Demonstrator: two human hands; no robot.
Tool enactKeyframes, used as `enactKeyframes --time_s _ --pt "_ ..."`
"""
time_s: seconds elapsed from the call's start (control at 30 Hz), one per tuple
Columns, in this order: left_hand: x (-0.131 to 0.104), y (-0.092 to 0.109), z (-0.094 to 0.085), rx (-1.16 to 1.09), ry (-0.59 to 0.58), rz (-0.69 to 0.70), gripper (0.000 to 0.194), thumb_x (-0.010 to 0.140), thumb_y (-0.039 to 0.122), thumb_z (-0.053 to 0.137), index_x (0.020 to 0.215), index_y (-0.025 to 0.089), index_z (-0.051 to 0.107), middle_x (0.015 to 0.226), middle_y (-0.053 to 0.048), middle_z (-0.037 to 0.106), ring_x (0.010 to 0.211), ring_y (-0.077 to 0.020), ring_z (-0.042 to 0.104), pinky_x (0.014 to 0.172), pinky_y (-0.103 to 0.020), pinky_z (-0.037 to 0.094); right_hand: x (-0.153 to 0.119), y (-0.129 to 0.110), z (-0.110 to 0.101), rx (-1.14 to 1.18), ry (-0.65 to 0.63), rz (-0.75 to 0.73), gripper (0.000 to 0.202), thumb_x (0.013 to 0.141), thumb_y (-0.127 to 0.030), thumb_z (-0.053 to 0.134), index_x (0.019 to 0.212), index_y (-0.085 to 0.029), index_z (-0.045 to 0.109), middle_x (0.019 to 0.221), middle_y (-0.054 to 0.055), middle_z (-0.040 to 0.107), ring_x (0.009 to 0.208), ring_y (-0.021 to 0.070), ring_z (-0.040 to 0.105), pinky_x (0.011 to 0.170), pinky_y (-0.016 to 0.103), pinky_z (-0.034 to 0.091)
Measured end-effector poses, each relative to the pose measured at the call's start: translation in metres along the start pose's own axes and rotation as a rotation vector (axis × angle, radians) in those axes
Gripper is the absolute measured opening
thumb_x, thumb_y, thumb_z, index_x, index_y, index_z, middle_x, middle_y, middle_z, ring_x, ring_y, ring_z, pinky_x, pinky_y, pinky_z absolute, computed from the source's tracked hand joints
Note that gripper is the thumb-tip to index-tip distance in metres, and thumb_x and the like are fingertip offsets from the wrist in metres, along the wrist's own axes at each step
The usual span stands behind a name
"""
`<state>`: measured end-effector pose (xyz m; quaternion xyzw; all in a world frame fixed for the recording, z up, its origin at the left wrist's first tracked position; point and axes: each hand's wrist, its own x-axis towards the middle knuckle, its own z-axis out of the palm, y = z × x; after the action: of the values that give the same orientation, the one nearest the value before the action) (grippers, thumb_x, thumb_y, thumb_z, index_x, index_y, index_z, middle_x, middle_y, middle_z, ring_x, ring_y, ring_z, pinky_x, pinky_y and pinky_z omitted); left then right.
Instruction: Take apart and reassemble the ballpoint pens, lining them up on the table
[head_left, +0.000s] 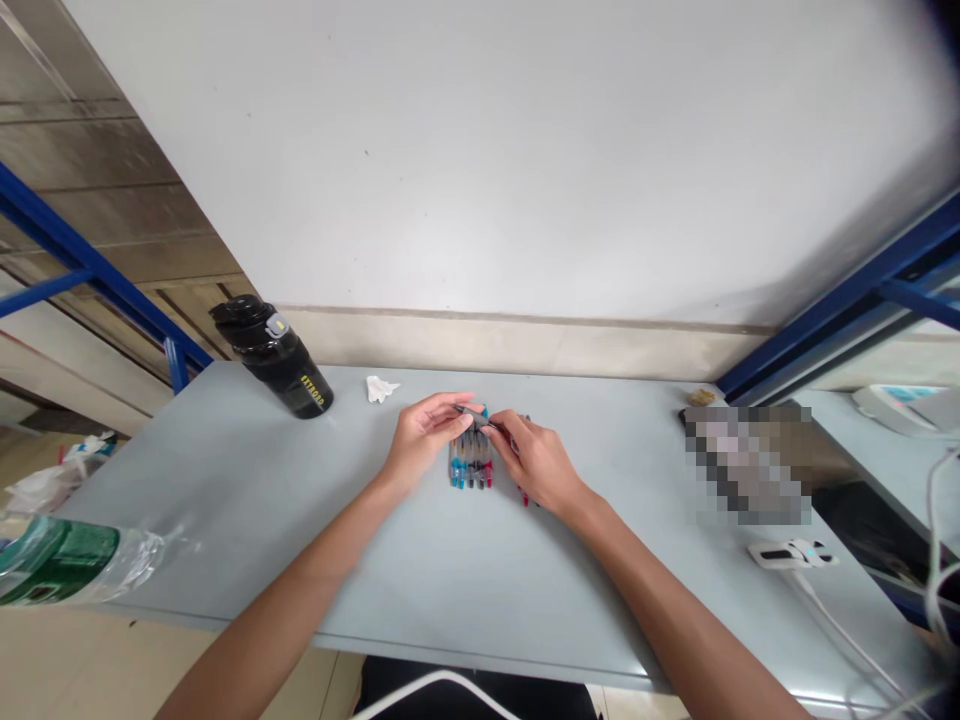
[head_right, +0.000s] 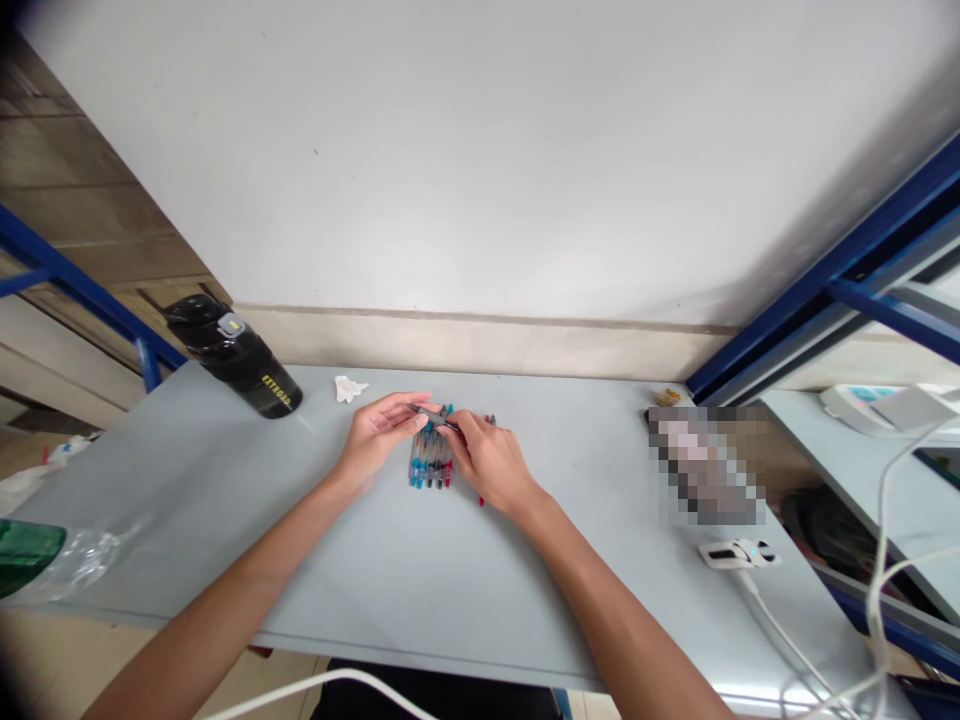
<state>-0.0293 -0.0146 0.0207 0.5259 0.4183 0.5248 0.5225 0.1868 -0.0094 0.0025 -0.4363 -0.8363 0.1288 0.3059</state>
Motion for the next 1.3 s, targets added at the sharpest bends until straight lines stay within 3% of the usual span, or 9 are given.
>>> enactKeyframes --time_s 0.13,0.2,0.4,0.5,0.63,0.83,1.03,1.2,1.3 --pt "-0.001 0.002 0.001 -0.055 -0.046 0.013 0.058 0.089 0.040 0.087 0.142 0.023 0.070 0.130 -0.013 0.080 0.127 -0.0298 0.072 0.110 -0.043 0.054 0.000 -0.001 -0.001 -0.001 0.004 -0.010 0.030 0.118 -0.044 0.039 0.114 -0.024 0.061 0.090 0.004 0.072 0.066 0.0183 0.062 0.063 0.029 0.040" --pt "-0.001 0.000 0.003 -0.057 -0.015 0.017 0.058 0.089 0.041 0.087 0.141 0.024 0.069 0.130 -0.013 0.079 0.127 -0.0288 0.071 0.110 -0.042 0.053 0.001 -0.002 -0.001 -0.003 0.015 -0.015 0.031 0.118 -0.045 0.039 0.114 -0.024 0.061 0.090 0.004 0.072 0.065 0.0178 0.061 0.062 0.029 0.040" --pt "0.000 -0.008 0.004 0.028 0.129 -0.015 0.031 0.086 0.046 0.089 0.097 0.019 0.080 0.104 -0.010 0.082 0.101 -0.0250 0.076 0.095 -0.038 0.058 0.000 -0.002 0.000 -0.005 0.007 -0.025 0.031 0.119 -0.045 0.039 0.114 -0.024 0.062 0.091 0.004 0.073 0.066 0.0176 0.062 0.063 0.030 0.040" --pt "0.000 -0.005 0.003 -0.020 0.094 0.012 0.033 0.083 0.040 0.091 0.107 0.020 0.080 0.114 -0.012 0.083 0.112 -0.0278 0.076 0.102 -0.041 0.058 0.000 -0.001 0.000 -0.003 0.005 -0.010 0.032 0.118 -0.046 0.040 0.115 -0.024 0.062 0.094 0.005 0.075 0.067 0.0182 0.064 0.063 0.030 0.041" --pt "-0.001 -0.003 0.004 -0.092 0.037 0.025 0.054 0.081 0.035 0.093 0.130 0.022 0.074 0.129 -0.013 0.079 0.125 -0.0292 0.073 0.108 -0.043 0.056 0.000 -0.002 0.000 0.004 0.012 0.002 0.032 0.118 -0.047 0.041 0.115 -0.024 0.063 0.097 0.006 0.076 0.068 0.0181 0.065 0.064 0.030 0.043" --pt "0.001 -0.009 0.004 -0.053 0.125 -0.032 0.036 0.082 0.039 0.092 0.108 0.019 0.078 0.112 -0.011 0.082 0.110 -0.0260 0.076 0.101 -0.040 0.058 0.001 -0.001 0.000 0.000 0.016 0.004 0.028 0.117 -0.044 0.044 0.116 -0.024 0.063 0.099 0.005 0.076 0.069 0.0181 0.065 0.064 0.030 0.043" --pt "-0.001 -0.005 0.005 -0.132 0.064 0.022 0.052 0.080 0.028 0.092 0.128 0.022 0.073 0.130 -0.012 0.078 0.128 -0.0273 0.070 0.111 -0.041 0.053 0.001 0.001 0.002 -0.004 0.039 0.004 0.027 0.117 -0.044 0.046 0.114 -0.023 0.063 0.097 0.006 0.076 0.071 0.0188 0.066 0.065 0.030 0.043" --pt "0.000 -0.007 0.004 -0.056 0.131 -0.022 0.029 0.083 0.038 0.091 0.101 0.019 0.077 0.110 -0.010 0.081 0.111 -0.0265 0.075 0.103 -0.041 0.056 0.000 0.002 0.003 -0.015 0.025 0.004 0.028 0.117 -0.045 0.046 0.113 -0.023 0.063 0.096 0.005 0.076 0.069 0.0187 0.066 0.064 0.030 0.043" --pt "0.000 -0.005 0.003 -0.117 0.069 0.002 0.038 0.078 0.027 0.093 0.111 0.020 0.075 0.116 -0.012 0.082 0.116 -0.0276 0.075 0.106 -0.043 0.056 0.001 0.003 0.003 -0.010 0.031 0.010 0.028 0.117 -0.046 0.046 0.112 -0.024 0.062 0.094 0.005 0.076 0.068 0.0186 0.065 0.064 0.030 0.043"
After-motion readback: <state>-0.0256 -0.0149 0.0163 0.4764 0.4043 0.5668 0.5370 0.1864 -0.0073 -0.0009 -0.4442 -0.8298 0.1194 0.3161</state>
